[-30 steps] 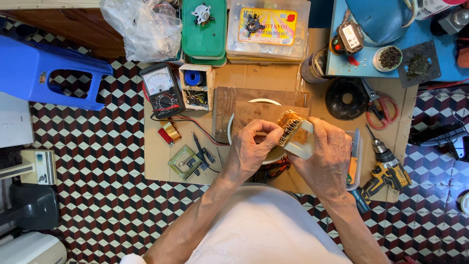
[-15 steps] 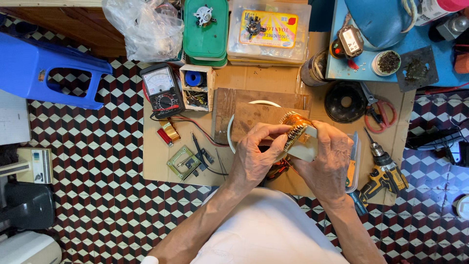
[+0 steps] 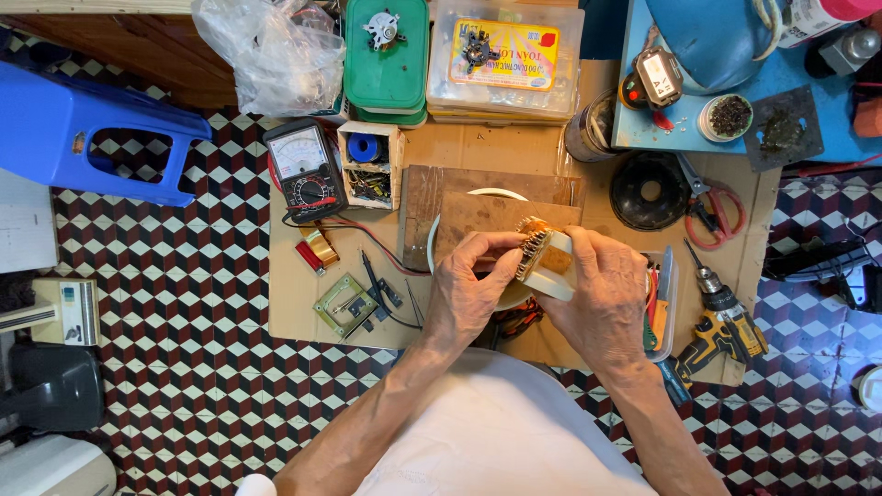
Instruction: The person assembles an electrical component by handling a copper-wound coil and attaching black laminated metal plates to its sides. They repeatedly pick up plates from a bucket, position them against the coil, and adjust their placement on the workbench.
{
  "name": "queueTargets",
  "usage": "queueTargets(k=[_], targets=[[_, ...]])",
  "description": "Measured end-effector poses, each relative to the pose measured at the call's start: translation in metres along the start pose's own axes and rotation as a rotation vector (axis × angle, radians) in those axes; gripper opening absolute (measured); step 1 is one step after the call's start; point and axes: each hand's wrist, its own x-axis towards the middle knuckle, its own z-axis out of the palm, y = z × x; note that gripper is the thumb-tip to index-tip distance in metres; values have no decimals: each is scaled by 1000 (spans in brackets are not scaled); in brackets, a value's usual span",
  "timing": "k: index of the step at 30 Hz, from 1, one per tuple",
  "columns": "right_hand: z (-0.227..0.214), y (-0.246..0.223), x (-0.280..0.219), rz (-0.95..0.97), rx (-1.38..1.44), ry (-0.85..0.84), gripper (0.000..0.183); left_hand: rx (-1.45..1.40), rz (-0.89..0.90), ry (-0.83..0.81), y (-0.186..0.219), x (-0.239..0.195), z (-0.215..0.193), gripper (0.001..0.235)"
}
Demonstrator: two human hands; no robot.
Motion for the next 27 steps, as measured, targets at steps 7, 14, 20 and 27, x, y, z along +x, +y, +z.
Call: queueTargets(k=[7,14,20,27], targets=[[-3,0,-9,402,240,-81,79,76,-84,213,-21,17,-44,29],[-8,37,-53,992,1311,71,52,823,682,267,-36,3,-60,35],[-11,47,-85,1041,1698,310,54,514,511,254,-35,19,-54,28],[-19,32,-79,958,1692,262,52,621,146,3,-50,-5,-73,13]])
